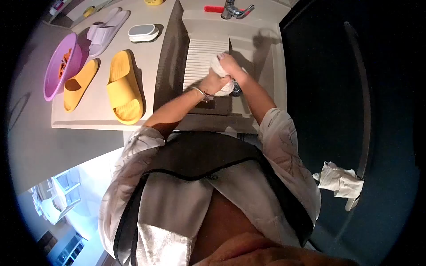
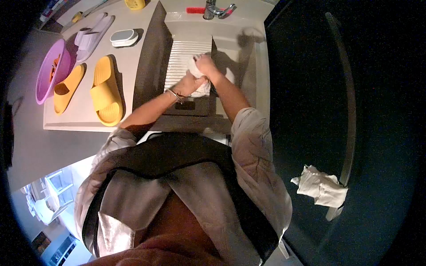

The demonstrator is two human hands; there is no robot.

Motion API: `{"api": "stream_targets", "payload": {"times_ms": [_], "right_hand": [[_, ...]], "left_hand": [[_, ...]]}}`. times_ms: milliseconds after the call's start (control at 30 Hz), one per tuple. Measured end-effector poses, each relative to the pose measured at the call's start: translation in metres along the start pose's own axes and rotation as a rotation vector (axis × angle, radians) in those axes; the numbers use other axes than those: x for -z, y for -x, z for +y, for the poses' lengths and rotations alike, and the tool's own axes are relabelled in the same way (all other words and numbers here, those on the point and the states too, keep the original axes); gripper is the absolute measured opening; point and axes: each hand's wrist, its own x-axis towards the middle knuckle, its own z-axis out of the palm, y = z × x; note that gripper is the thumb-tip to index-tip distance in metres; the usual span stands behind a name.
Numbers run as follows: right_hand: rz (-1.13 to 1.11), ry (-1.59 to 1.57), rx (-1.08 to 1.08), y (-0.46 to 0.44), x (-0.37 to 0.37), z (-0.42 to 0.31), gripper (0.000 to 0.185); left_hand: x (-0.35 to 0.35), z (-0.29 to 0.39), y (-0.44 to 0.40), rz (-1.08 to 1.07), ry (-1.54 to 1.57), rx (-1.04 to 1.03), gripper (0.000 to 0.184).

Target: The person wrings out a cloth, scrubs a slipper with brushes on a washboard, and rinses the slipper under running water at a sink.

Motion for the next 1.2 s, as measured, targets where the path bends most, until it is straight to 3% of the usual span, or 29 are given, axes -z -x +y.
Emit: {"api": "stream_targets", "payload": {"times_ms": [33,100,133,167,233,367,433,467,500,533,567,633,667,767,833,900,933,967,1033,1067,1100,1167,1200], "right_hand": [[0.001,0.001,0.006,0.001,0.004,-0.004,0.040],[-0.066,-0.211,-0.076,0.025,0.026,-0.028,0.045],[-0.210,-0.682,0.060,0.044,0.055,-0.039,0.052],[-0.334,-1.066,0.068,0.061,0.083,-0.052,0.057],[-0.331,-1.395,0.147,0.064,0.096,-0.028,0.063],[-0.241,-1.748,0.238,0.046,0.072,-0.019,0.070],[-0.436,-2.018,0.565,0.077,0.111,-0.078,0.073],[-0.297,-1.912,0.585,0.088,0.127,-0.100,0.064],[-0.300,-1.913,0.585,0.089,0.135,-0.101,0.064],[-0.301,-1.778,0.617,0.088,0.144,-0.097,0.054],[-0.302,-1.643,0.646,0.089,0.153,-0.095,0.043],[-0.247,-1.559,0.654,0.096,0.172,-0.099,0.034],[-0.144,-1.381,0.679,0.095,0.177,-0.098,0.032],[0.062,-1.073,0.643,0.102,0.179,-0.110,0.028],[0.164,-0.941,0.586,0.114,0.177,-0.122,0.026],[0.281,-0.688,0.633,0.125,0.175,-0.132,0.026],[0.338,-0.645,0.629,0.128,0.168,-0.135,0.028],[0.334,-0.646,0.636,0.130,0.157,-0.136,0.028],[0.444,-1.192,0.362,0.133,0.134,-0.140,0.025],[0.470,-1.396,0.293,0.136,0.127,-0.145,0.017],[0.463,-1.396,0.299,0.133,0.118,-0.143,0.017],[0.261,-1.959,0.113,0.125,0.094,-0.128,0.011],[0.102,-1.991,-0.051,0.123,0.088,-0.124,0.019]], "left_hand": [[-0.014,-0.007,0.003,0.085,0.306,0.047,0.044],[-0.012,-0.018,0.001,-0.037,0.865,0.460,0.043],[0.007,0.021,0.013,0.016,1.018,0.542,0.045],[0.013,0.009,0.015,0.042,1.213,0.448,0.048],[0.046,0.044,0.018,0.027,1.609,0.551,0.049],[0.045,0.049,0.020,-0.386,1.780,0.263,0.053],[0.044,0.057,0.022,-0.445,1.810,0.266,0.052],[0.043,0.055,0.024,-0.410,1.819,0.347,0.052],[0.043,0.054,0.025,-0.373,1.827,0.427,0.053],[0.042,0.056,0.023,-0.298,2.135,0.611,0.058],[0.041,0.060,0.026,-0.295,2.135,0.610,0.058],[0.044,0.074,0.035,-0.408,1.845,0.266,0.062],[0.047,0.079,0.037,-0.450,1.729,0.253,0.076],[0.048,0.080,0.046,-0.458,1.812,0.279,0.081],[0.053,0.081,0.050,-0.406,1.805,0.264,0.084],[0.067,0.092,0.050,-0.145,1.886,0.296,0.078],[0.070,0.095,0.046,-0.027,1.854,0.231,0.064],[0.071,0.090,0.040,-0.021,1.854,0.225,0.064],[0.073,0.079,0.032,0.413,1.337,0.234,0.045],[0.077,0.098,0.034,0.502,1.404,0.147,0.021],[0.078,0.100,0.034,0.509,1.403,0.141,0.021],[0.081,0.103,0.034,0.674,0.960,-0.063,0.012],[0.080,0.111,0.037,0.684,0.932,-0.074,0.011]]}}
